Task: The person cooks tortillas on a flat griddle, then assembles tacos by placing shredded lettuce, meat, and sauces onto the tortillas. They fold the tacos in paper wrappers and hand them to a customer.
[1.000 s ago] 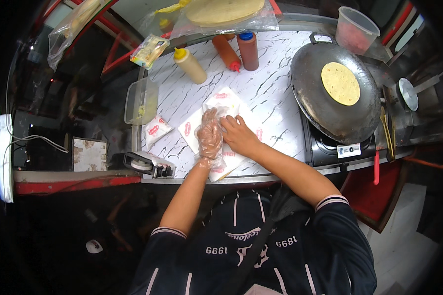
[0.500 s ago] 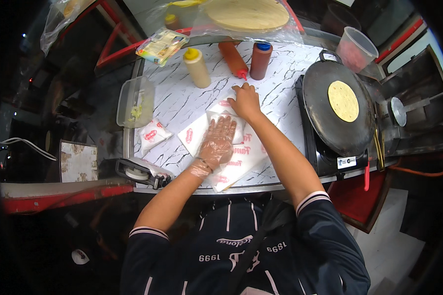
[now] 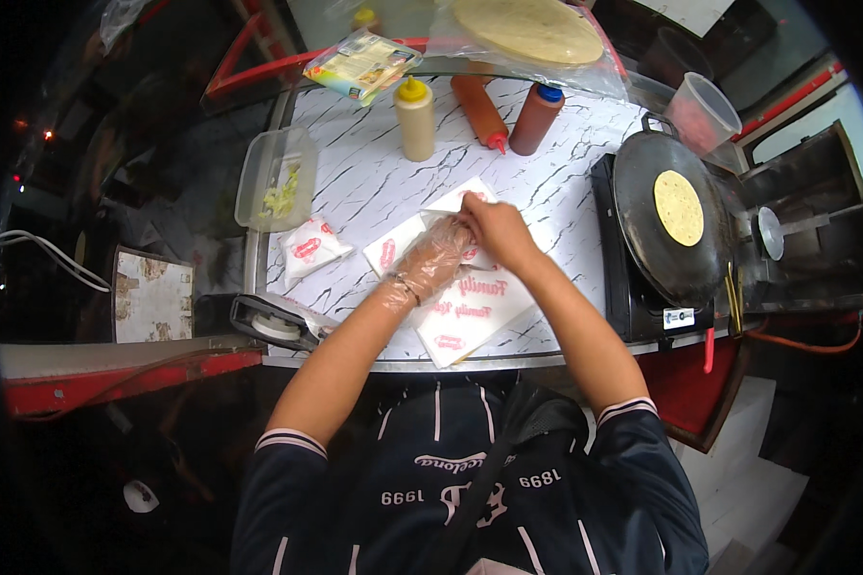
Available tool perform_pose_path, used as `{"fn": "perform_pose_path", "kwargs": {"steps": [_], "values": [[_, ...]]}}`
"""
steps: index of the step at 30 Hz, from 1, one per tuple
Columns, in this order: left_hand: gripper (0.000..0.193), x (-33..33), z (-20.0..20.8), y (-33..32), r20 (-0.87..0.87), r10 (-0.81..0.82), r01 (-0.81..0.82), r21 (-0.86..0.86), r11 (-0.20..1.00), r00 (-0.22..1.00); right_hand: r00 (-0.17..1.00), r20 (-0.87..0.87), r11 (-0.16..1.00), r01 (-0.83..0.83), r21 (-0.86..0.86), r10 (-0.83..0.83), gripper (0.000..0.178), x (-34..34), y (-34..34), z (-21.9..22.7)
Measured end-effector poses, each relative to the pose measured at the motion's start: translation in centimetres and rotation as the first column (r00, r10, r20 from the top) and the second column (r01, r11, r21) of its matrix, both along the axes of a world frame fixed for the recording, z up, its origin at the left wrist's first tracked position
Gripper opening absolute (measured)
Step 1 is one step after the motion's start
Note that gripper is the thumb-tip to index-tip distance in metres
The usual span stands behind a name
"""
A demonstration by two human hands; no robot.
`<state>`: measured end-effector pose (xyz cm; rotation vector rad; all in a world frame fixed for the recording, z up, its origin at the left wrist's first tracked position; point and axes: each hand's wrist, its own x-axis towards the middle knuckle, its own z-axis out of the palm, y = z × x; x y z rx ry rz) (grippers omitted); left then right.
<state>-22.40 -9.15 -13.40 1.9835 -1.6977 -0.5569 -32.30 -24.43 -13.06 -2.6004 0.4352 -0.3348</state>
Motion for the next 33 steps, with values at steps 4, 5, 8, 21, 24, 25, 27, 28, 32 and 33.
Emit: {"fn": "perform_pose_path", "kwargs": {"steps": [4,5,8,21,24,25,27,28,32,33], "values": [[0.031,-0.8,-3.7,0.6,0.133,0.077,-0.053,-0.177,0.983,0.988,0.995,0.098,0.999,0.001,0.047,-0.005,0.014,-2.2,1.9,-1.0],[0.029,-1.1,-4.2,0.6,0.151,0.102,-0.065,-0.228,0.972,0.983,0.995,0.096,0.997,0.008,0.078,-0.016,0.013,-2.7,2.1,-1.2],[0.036,-1.3,-5.0,1.1,0.263,0.119,-0.065,-0.207,0.976,0.957,0.995,0.097,0.990,-0.005,0.140,-0.008,0.014,-4.0,2.7,-1.2],[0.036,3.2,4.9,-1.4,0.208,0.047,-0.045,-0.013,0.999,0.977,0.957,0.106,0.888,-0.205,-0.411,0.270,0.046,-8.7,5.3,-3.6],[0.048,5.2,4.0,-5.0,-0.111,-0.049,0.098,0.494,0.864,0.993,0.944,0.175,0.901,-0.194,-0.387,0.279,0.048,-9.2,5.8,-3.8],[0.053,5.1,3.5,-5.5,-0.238,0.004,0.143,0.596,0.790,0.971,0.945,0.182,0.916,-0.196,-0.349,0.271,0.049,-9.7,5.9,-3.9],[0.071,5.3,2.9,-6.1,-0.201,-0.158,0.251,0.631,0.734,0.967,0.944,0.230,0.955,-0.181,-0.235,0.235,0.046,-10.6,6.3,-3.9],[0.075,4.9,2.6,-6.0,-0.153,-0.189,0.243,0.561,0.792,0.970,0.956,0.264,0.992,-0.122,-0.042,0.128,0.044,-10.9,6.2,-3.9],[0.096,2.8,0.1,-2.6,0.082,-0.198,0.156,0.364,0.918,0.977,0.911,0.249,0.827,0.151,0.541,-0.329,0.034,-10.2,6.1,-1.9],[0.098,1.5,0.2,-2.2,0.121,-0.154,0.102,0.353,0.930,0.981,0.898,0.195,0.772,0.208,0.601,-0.394,0.034,-9.7,5.6,-1.4]]}}
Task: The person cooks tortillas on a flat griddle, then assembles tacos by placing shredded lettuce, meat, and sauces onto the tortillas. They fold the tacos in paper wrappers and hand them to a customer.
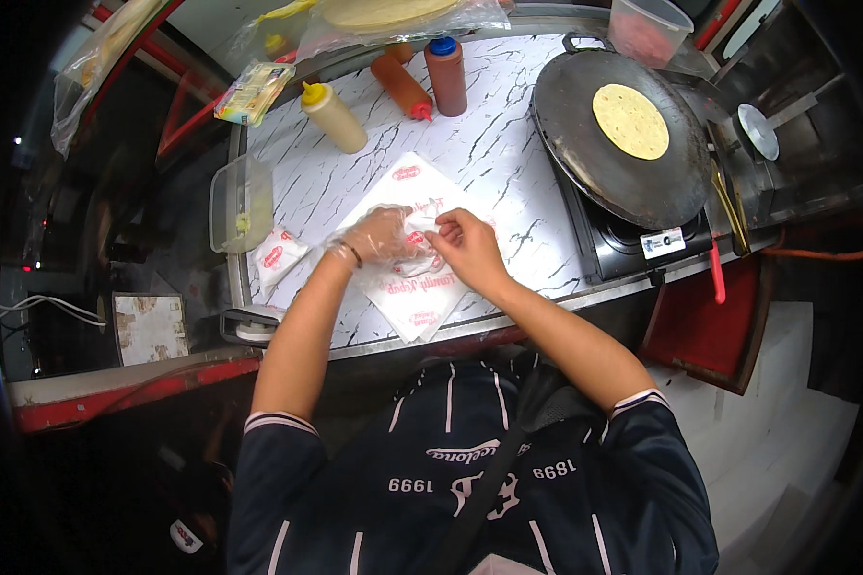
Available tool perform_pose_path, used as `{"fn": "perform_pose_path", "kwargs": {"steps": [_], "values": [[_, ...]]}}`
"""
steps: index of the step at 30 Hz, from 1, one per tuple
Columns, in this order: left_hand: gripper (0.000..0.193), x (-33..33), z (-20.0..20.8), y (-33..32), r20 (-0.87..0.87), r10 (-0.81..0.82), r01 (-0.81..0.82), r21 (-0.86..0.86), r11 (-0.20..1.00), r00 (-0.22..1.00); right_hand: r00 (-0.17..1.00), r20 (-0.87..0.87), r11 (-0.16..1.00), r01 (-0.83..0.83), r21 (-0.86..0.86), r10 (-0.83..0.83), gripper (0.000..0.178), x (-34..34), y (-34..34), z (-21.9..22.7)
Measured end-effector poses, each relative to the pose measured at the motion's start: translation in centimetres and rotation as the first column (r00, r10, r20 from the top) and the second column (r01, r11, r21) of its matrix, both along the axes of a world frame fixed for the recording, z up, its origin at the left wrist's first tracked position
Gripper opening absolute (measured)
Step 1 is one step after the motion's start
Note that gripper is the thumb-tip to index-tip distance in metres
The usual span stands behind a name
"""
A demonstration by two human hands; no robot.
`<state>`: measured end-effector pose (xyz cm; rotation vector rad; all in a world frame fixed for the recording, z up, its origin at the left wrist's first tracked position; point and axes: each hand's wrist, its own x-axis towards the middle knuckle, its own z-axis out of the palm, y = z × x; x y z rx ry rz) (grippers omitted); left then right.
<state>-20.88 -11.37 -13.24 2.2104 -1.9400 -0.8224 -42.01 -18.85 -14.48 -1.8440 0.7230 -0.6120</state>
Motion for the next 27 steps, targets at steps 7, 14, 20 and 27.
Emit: {"fn": "perform_pose_path", "kwargs": {"steps": [7,14,20,27], "values": [[0.093,-3.6,1.9,1.2,0.010,0.164,-0.164,-0.005,0.986,0.986,0.981,-0.111,0.985,0.164,0.055,-0.157,0.034,3.9,-2.2,0.9],[0.086,-4.4,1.3,2.1,-0.039,0.222,-0.224,-0.064,0.972,0.974,0.982,-0.033,0.847,0.178,0.501,-0.187,0.031,4.5,-3.0,-0.2],[0.063,-3.2,0.7,4.4,-0.574,0.354,-0.494,-0.105,0.863,0.739,0.988,-0.012,0.974,0.152,0.168,-0.152,0.030,1.9,-2.8,1.8],[0.043,-5.0,5.1,9.2,-0.903,0.414,-0.730,0.203,0.653,0.119,0.954,0.147,0.795,-0.300,0.528,0.263,0.056,1.5,1.5,5.9]]}}
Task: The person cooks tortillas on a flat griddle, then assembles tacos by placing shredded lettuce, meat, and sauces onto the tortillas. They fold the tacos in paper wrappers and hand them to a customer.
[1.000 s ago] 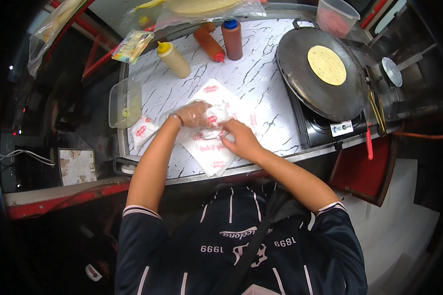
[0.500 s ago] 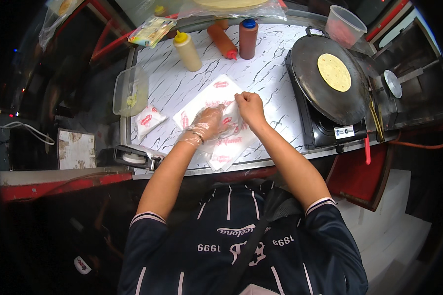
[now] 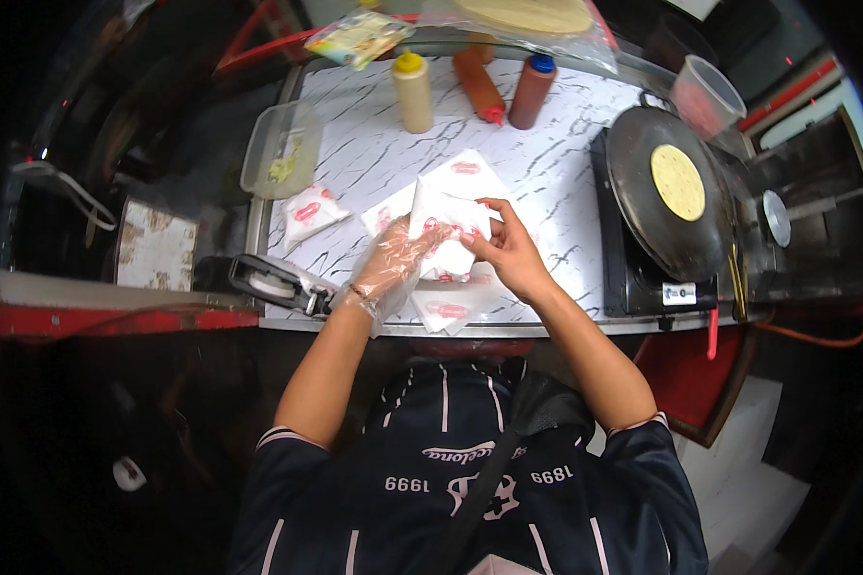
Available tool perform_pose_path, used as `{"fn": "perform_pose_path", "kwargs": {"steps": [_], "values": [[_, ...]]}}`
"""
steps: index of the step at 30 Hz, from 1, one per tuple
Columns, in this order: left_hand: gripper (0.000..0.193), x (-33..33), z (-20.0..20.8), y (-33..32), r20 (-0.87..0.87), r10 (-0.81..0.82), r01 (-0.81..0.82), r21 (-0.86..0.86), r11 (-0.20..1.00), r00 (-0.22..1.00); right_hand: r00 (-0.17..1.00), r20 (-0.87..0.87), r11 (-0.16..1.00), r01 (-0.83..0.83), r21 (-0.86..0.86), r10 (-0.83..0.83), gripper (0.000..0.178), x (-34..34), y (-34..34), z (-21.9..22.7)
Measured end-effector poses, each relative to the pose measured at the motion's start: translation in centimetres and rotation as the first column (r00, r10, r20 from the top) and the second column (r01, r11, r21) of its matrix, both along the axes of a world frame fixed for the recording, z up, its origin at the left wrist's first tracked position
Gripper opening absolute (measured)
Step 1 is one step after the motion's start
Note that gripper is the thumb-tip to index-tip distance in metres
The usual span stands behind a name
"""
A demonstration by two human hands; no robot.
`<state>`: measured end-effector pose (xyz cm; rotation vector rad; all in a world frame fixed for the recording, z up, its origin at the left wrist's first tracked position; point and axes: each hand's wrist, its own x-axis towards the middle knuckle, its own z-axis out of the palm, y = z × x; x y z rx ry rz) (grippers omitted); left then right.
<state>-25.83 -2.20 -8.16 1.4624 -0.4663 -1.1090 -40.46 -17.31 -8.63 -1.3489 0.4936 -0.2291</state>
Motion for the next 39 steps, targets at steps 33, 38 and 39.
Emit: {"fn": "perform_pose_path", "kwargs": {"steps": [33,38,39], "values": [[0.046,-0.6,2.2,23.1,-0.221,0.871,-0.898,-0.069,0.435,0.439,0.867,-0.219,0.681,-0.489,-0.545,0.447,0.019,10.6,15.2,-4.9],[0.043,0.5,1.9,20.5,-0.098,0.843,-0.844,-0.166,0.510,0.529,0.816,-0.324,0.480,-0.552,-0.682,0.478,0.023,10.3,10.6,-4.7],[0.042,0.4,1.8,20.2,-0.074,0.836,-0.831,-0.187,0.524,0.544,0.817,-0.258,0.536,-0.542,-0.647,0.515,0.023,10.3,10.3,-2.2]]}}
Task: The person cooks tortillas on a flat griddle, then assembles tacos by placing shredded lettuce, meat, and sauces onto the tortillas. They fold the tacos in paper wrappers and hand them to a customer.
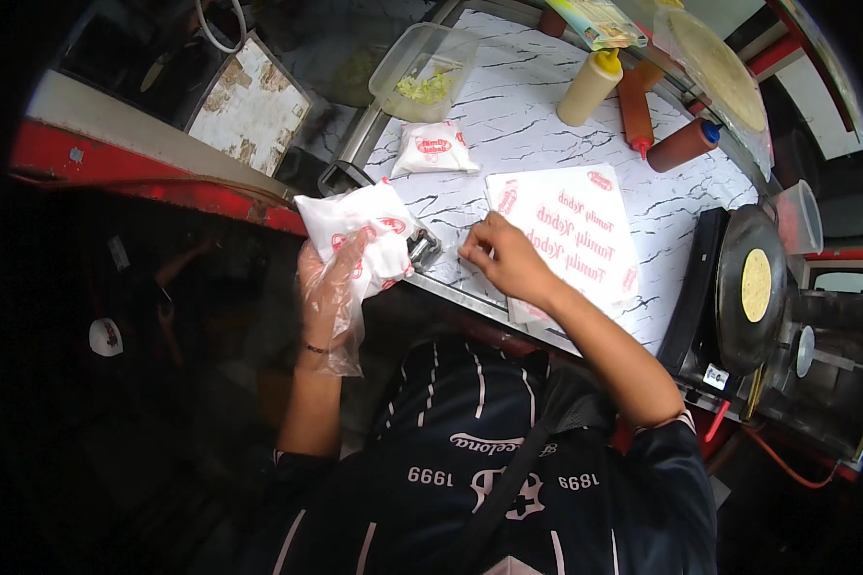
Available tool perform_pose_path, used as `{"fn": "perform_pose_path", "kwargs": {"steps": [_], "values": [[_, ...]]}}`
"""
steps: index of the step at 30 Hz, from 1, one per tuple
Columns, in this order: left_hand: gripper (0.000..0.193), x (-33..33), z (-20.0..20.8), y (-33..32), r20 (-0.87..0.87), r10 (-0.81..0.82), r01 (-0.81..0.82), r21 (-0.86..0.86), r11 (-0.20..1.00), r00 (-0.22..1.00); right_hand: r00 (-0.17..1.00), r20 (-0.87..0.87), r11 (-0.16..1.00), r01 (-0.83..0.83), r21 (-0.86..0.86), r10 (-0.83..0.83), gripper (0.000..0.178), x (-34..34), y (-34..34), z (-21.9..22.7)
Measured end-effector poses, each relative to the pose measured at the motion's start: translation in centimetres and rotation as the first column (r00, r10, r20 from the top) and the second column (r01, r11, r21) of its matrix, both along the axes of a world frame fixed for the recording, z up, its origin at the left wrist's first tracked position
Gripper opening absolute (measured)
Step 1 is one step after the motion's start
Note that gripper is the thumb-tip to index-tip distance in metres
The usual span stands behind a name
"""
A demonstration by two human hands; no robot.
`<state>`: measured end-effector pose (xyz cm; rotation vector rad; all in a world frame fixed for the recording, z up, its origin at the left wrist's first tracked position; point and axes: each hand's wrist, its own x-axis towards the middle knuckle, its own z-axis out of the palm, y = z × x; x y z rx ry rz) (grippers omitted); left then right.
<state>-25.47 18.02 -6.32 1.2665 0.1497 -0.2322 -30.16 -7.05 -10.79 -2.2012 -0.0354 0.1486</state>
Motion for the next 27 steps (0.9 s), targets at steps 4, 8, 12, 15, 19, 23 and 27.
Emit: {"fn": "perform_pose_path", "kwargs": {"steps": [4,8,12,15,19,23,27], "values": [[0.031,0.6,-2.2,-1.4,0.158,-0.124,0.127,-0.009,0.992,0.980,0.987,0.119,0.958,-0.139,0.250,0.112,0.023,0.4,0.1,9.7],[0.033,0.1,-0.6,-4.0,0.164,-0.141,0.139,0.027,0.990,0.976,0.974,0.223,0.997,0.055,-0.062,-0.040,0.027,1.4,1.6,9.0],[0.034,-0.5,-0.5,-6.1,0.069,-0.148,0.155,-0.120,0.981,0.987,0.981,0.112,0.984,0.164,-0.066,-0.156,0.031,0.2,0.3,9.5],[0.038,-1.0,0.1,-7.3,0.113,-0.252,0.265,-0.125,0.956,0.961,0.957,0.151,0.968,0.250,-0.003,-0.247,0.034,-0.7,-0.9,8.7],[0.044,-1.6,1.1,-8.4,0.133,-0.373,0.386,-0.083,0.919,0.918,0.944,0.109,0.934,0.285,0.215,-0.313,0.026,-2.5,-1.8,8.5],[0.055,-1.3,0.7,-8.5,-0.102,-0.565,0.495,-0.372,0.785,0.819,0.959,-0.106,0.706,0.265,0.657,-0.262,0.017,-4.4,-3.4,8.4],[0.060,-2.3,-1.3,-10.0,-0.161,-0.682,0.496,-0.571,0.654,0.714,0.982,-0.056,0.562,0.149,0.814,-0.180,0.015,-5.8,-5.2,5.7]]}}
